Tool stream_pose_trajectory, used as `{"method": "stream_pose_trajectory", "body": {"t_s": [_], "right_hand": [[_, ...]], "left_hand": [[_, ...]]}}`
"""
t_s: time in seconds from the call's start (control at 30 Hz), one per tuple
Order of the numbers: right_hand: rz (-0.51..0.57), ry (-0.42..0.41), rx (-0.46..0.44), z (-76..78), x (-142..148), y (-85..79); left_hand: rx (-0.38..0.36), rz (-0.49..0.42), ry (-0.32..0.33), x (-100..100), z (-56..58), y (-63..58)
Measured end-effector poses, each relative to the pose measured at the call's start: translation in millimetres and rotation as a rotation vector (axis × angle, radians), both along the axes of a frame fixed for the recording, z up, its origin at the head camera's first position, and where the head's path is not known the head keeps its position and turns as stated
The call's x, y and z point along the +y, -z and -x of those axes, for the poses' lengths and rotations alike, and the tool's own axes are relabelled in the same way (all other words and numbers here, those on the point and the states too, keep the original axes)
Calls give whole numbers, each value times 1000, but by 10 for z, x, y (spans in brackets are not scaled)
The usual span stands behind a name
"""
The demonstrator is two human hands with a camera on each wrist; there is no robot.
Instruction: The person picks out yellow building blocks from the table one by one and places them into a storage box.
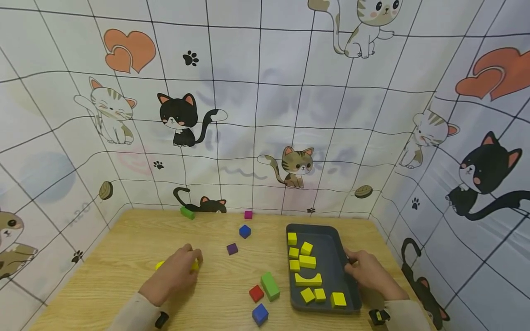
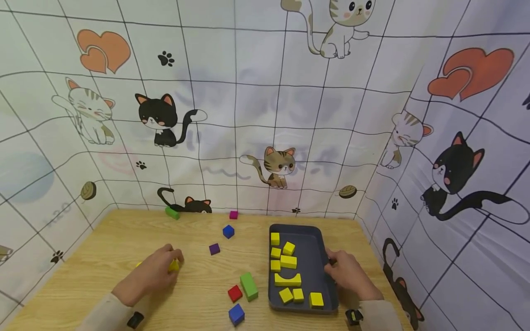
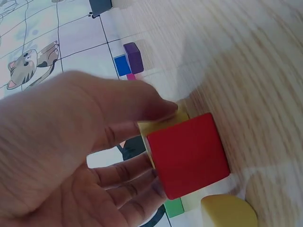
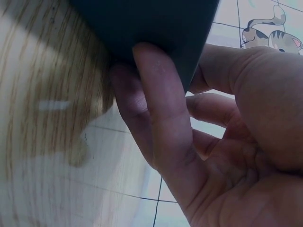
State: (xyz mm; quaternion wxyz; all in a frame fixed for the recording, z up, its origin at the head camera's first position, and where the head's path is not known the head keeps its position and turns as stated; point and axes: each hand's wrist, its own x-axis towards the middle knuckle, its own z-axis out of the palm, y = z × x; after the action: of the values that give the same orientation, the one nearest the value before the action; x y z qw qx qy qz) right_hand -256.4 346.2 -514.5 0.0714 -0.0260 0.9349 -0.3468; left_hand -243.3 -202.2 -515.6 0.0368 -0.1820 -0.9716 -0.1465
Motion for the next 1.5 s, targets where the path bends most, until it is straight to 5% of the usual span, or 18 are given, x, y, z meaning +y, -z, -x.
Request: {"method": "stream_pose_trajectory", "body": {"t_s": [0.87, 1.23, 1.5], "right_hand": [[-17, -14, 17, -2, -15, 11], [-21, -8, 16, -7, -1, 18], [-19, -12, 21, -3, -5, 19]], "left_hand": [[49, -69, 32, 164, -15, -95], [109, -80, 139, 406, 20, -143], [86, -86, 197, 676, 24, -194]]}}
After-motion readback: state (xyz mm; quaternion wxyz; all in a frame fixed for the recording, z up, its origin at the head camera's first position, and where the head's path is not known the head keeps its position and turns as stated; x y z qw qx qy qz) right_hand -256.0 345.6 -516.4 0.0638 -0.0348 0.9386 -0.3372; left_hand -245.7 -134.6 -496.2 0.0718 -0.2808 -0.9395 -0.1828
